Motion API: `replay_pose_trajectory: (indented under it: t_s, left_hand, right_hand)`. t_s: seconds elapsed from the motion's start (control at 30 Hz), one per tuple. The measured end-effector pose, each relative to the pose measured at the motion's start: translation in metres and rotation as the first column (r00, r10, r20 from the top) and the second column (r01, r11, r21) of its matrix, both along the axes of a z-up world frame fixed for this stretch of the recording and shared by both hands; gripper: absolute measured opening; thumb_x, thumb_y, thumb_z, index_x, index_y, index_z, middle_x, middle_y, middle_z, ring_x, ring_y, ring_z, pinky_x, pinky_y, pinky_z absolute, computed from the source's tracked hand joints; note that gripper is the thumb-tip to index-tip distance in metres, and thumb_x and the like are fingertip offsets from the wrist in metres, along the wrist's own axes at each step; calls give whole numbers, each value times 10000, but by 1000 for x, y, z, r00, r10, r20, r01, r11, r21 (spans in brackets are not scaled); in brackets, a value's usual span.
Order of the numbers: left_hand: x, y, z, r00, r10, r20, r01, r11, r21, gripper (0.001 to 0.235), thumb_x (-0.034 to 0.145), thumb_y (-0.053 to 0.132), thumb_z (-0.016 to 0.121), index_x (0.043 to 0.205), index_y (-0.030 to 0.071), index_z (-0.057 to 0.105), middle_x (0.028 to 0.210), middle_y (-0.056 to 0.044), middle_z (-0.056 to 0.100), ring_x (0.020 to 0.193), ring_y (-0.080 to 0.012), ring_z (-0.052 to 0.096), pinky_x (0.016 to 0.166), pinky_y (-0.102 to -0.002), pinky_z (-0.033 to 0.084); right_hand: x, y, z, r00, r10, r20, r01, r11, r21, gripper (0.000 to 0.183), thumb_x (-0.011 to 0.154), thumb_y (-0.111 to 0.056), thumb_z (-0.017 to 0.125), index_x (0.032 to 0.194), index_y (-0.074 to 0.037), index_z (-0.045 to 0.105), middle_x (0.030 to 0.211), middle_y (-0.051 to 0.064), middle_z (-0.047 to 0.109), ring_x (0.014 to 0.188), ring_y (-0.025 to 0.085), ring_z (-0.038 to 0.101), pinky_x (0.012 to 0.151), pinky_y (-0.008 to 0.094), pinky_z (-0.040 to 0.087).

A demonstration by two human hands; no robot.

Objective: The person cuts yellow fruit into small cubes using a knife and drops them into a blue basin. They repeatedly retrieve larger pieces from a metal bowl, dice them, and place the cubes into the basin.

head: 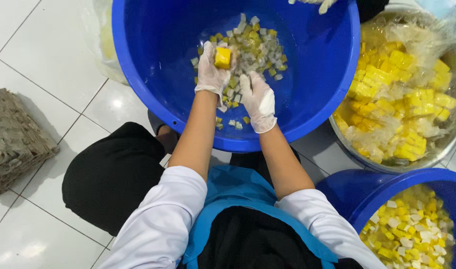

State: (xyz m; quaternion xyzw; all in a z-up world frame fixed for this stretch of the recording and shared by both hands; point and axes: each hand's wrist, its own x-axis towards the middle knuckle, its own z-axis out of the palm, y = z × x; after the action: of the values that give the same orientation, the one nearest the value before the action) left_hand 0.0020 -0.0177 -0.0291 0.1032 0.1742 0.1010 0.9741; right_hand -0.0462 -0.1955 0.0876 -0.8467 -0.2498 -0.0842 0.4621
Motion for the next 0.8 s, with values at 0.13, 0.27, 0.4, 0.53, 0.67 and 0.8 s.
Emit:
replay_pose_trajectory:
  t_s: [0.13,0.27,0.4,0.53,0.67,0.8]
  left_hand:
    - [7,4,-23,911,76,405,-40,995,-96,514,1111,464,480,1100,-41,572,1127,-233,663,997,-357,663,799,-426,614]
    - [12,-6,-32,937,285,200,-258,954,-154,375,1072,333,482,1125,-23,587,1292,-223,647,1141,-362,636,894,-459,588]
    - [14,-12,-35,898,290,332,-276,957,-90,302,1061,269,525,1179,12,631,1359,-223,613,1217,-368,603,918,-478,548]
    - [18,-15,-36,861,317,397,-294,948,-118,271,1066,234,531,1170,-3,611,1427,-254,579,1308,-423,562,1027,-477,526]
    - [18,-17,-34,857,306,414,-293,951,-98,264,1070,208,536,1212,-4,603,1470,-235,553,1382,-417,516,1080,-483,493]
    - [13,-21,-29,830,297,472,-301,951,-70,322,1082,223,527,1298,-9,585,1479,-220,548,1411,-399,495,1133,-487,471]
  right_hand:
    - [0,-4,-3,998,-8,-69,-5,981,-192,309,1025,-327,591,1059,-43,709,877,239,711,850,429,693,686,494,536]
    - [-6,8,-19,998,54,-37,-60,979,-195,273,1050,-289,563,992,-58,697,863,239,703,835,452,675,667,519,526]
    - [-5,15,-37,998,-24,51,39,950,-309,274,1046,-283,576,991,-47,705,737,240,679,697,444,673,586,533,512]
    - [0,14,-48,977,-42,207,94,964,-249,270,1037,-256,597,989,-11,701,729,241,679,672,424,685,558,505,529]
    - [2,14,-55,975,-60,215,118,956,-268,259,1025,-242,618,974,-4,708,729,238,687,664,414,691,559,497,538]
    - [3,16,-60,979,-80,186,130,952,-276,259,1022,-246,616,997,-10,720,755,237,703,693,413,699,599,490,551]
